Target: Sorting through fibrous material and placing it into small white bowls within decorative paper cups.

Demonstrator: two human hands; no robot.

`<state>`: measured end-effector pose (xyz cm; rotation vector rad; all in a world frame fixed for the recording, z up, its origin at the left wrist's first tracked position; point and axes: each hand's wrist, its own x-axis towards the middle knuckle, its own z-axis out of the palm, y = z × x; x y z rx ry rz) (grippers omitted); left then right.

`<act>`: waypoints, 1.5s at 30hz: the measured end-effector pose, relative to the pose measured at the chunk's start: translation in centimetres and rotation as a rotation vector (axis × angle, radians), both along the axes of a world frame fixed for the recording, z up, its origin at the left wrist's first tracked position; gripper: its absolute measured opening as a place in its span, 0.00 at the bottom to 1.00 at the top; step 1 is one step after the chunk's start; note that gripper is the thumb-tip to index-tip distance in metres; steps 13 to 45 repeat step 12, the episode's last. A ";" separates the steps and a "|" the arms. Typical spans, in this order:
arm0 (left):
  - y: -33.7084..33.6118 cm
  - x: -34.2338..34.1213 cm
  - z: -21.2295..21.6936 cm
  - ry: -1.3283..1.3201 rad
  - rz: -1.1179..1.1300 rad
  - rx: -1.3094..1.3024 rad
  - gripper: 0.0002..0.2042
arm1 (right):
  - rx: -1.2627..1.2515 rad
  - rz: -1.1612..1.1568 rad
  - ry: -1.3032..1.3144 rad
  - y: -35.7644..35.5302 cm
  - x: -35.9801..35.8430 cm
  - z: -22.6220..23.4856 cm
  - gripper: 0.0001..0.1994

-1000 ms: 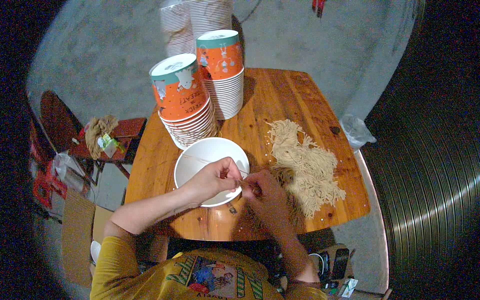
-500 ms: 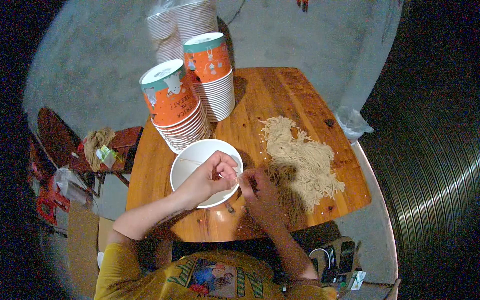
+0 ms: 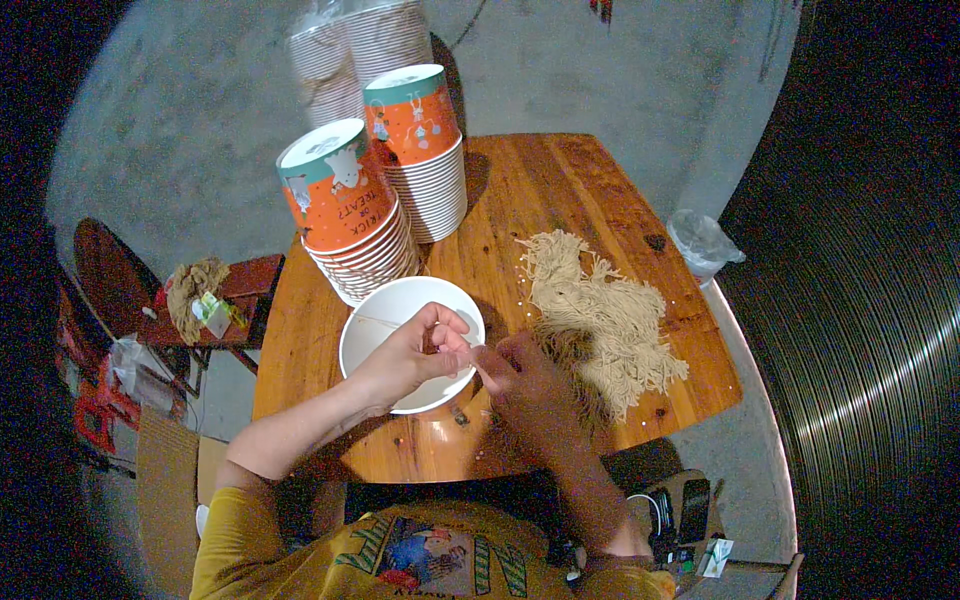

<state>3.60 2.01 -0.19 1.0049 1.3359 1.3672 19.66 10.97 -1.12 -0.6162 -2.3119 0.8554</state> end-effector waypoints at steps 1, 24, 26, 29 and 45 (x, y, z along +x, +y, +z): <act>0.0 0.0 0.0 0.000 0.001 0.006 0.14 | 0.085 0.015 -0.061 0.2 0.0 0.2 0.10; 0.0 0.3 0.1 0.171 -0.034 0.046 0.12 | -0.787 0.250 0.007 3.4 -1.0 -1.2 0.06; 0.0 0.3 0.1 0.171 -0.034 0.046 0.12 | -0.787 0.250 0.007 3.4 -1.0 -1.2 0.06; 0.0 0.3 0.1 0.171 -0.034 0.046 0.12 | -0.787 0.250 0.007 3.4 -1.0 -1.2 0.06; 0.0 0.3 0.1 0.171 -0.034 0.046 0.12 | -0.787 0.250 0.007 3.4 -1.0 -1.2 0.06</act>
